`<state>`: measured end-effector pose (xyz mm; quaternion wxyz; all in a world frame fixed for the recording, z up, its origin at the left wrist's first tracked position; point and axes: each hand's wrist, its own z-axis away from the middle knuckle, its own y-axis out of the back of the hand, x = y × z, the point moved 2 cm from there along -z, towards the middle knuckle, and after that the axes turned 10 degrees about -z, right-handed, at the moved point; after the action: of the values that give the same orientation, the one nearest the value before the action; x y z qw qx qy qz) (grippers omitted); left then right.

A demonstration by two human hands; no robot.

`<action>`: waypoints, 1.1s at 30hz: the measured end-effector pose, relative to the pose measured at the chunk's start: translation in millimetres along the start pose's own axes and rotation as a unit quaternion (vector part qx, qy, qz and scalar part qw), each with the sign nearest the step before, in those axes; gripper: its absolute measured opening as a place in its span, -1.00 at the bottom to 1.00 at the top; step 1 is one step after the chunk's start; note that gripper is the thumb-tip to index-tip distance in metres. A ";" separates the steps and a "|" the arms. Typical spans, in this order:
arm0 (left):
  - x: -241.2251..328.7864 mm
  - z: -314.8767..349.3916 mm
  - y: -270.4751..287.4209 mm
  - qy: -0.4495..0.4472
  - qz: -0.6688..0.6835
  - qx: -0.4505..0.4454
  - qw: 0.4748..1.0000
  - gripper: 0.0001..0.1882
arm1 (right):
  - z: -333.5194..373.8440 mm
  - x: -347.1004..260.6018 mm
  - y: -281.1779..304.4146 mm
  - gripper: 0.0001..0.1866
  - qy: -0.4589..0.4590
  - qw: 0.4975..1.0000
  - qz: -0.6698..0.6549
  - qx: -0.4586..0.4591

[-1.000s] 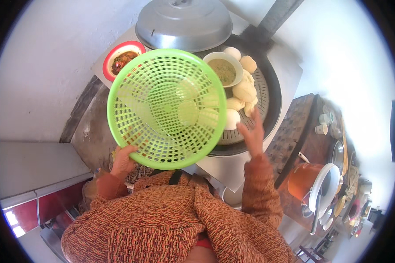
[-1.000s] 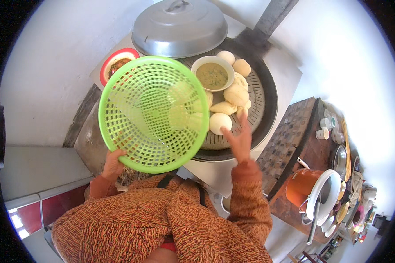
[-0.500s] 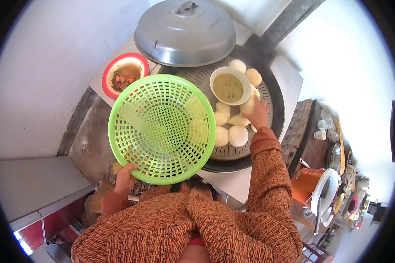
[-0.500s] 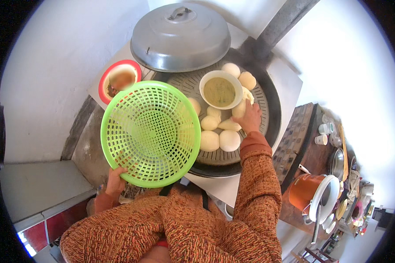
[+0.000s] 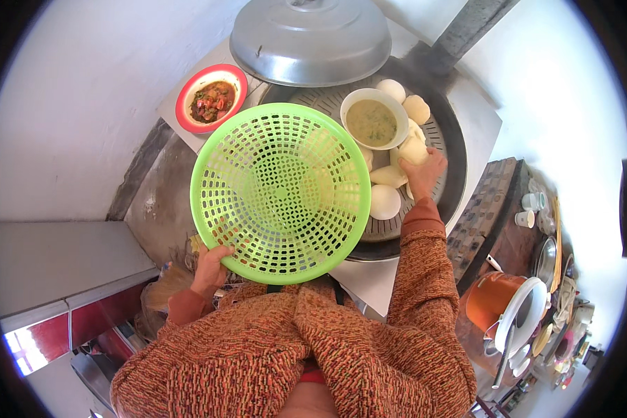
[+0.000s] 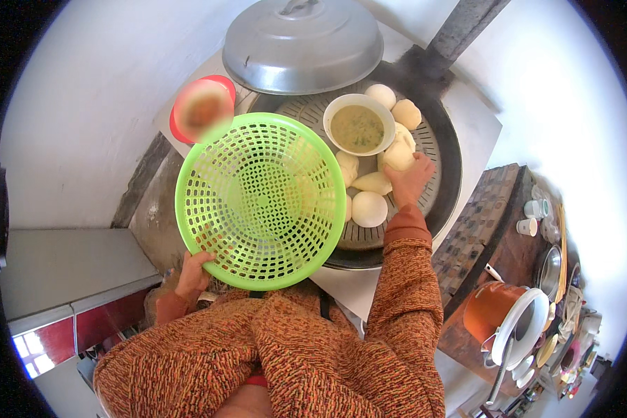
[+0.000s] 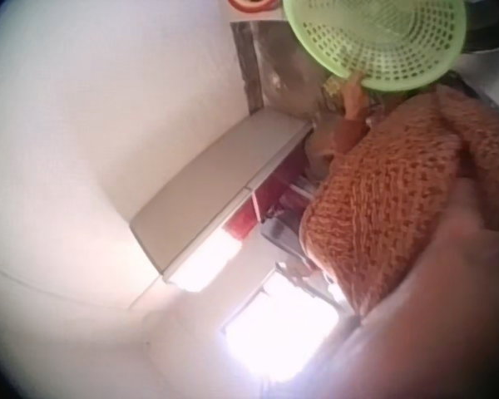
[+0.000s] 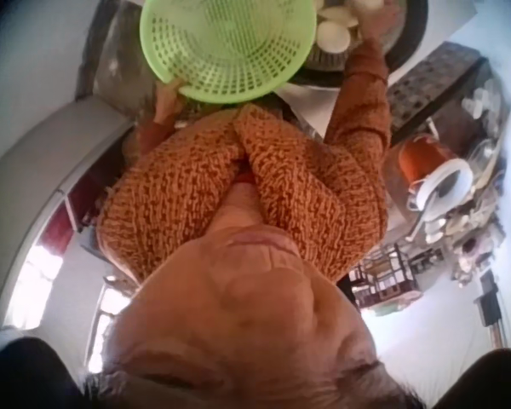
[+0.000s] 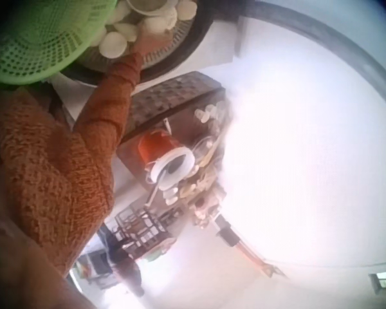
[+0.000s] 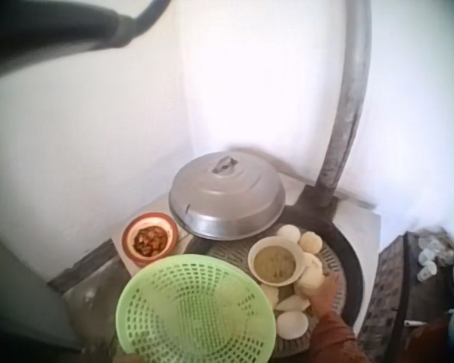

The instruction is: The person opens a steamer pot and transfers steamed buns from the steamer tray into a green plastic basket. They then use a cleaver to cut a bun in half and place it into a bowl of soup. Finally, they carry the bowl of soup to a wooden table.

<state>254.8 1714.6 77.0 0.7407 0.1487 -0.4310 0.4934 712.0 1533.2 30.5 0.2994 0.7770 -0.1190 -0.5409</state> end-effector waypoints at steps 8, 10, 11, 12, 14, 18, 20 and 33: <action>0.8 3.3 -4.7 -0.031 -0.018 0.000 0.999 -0.43 | 28.3 -21.7 42.2 -0.39 -0.128 0.734 -0.666 -0.043; 2.9 5.3 -6.9 -0.033 -0.025 0.005 0.999 -0.40 | 46.0 -70.2 57.6 -0.36 -0.140 0.671 -0.719 -0.113; 0.3 3.9 -7.4 -0.033 -0.022 0.001 0.999 -0.38 | 53.2 -97.7 60.1 -0.35 -0.142 0.644 -0.737 -0.147; 2.0 3.7 -10.3 -0.035 -0.035 -0.008 0.999 -0.38 | 59.4 -108.4 55.1 -0.31 -0.172 0.659 -0.720 -0.135; 9.3 8.7 -14.5 -0.037 -0.062 -0.020 0.997 -0.37 | 71.5 -150.4 44.3 -0.22 -0.024 0.760 -0.611 -0.219; 20.6 16.1 -24.5 -0.038 -0.061 -0.027 0.997 -0.36 | 85.5 -207.6 10.7 -0.22 0.329 0.888 -0.073 -0.313; 21.7 14.7 -27.0 -0.032 -0.053 -0.024 0.998 -0.35 | 94.2 -196.0 -11.1 -0.21 0.395 0.856 0.062 -0.327; 3.7 15.5 -8.6 -0.040 -0.016 0.067 0.997 -0.39 | -165.7 29.3 25.0 -0.51 0.121 0.988 0.051 -0.083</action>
<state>255.1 1702.8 90.7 0.7193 0.2248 -0.4238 0.5026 877.8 1554.3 61.8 0.4021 0.8021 -0.0757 -0.4349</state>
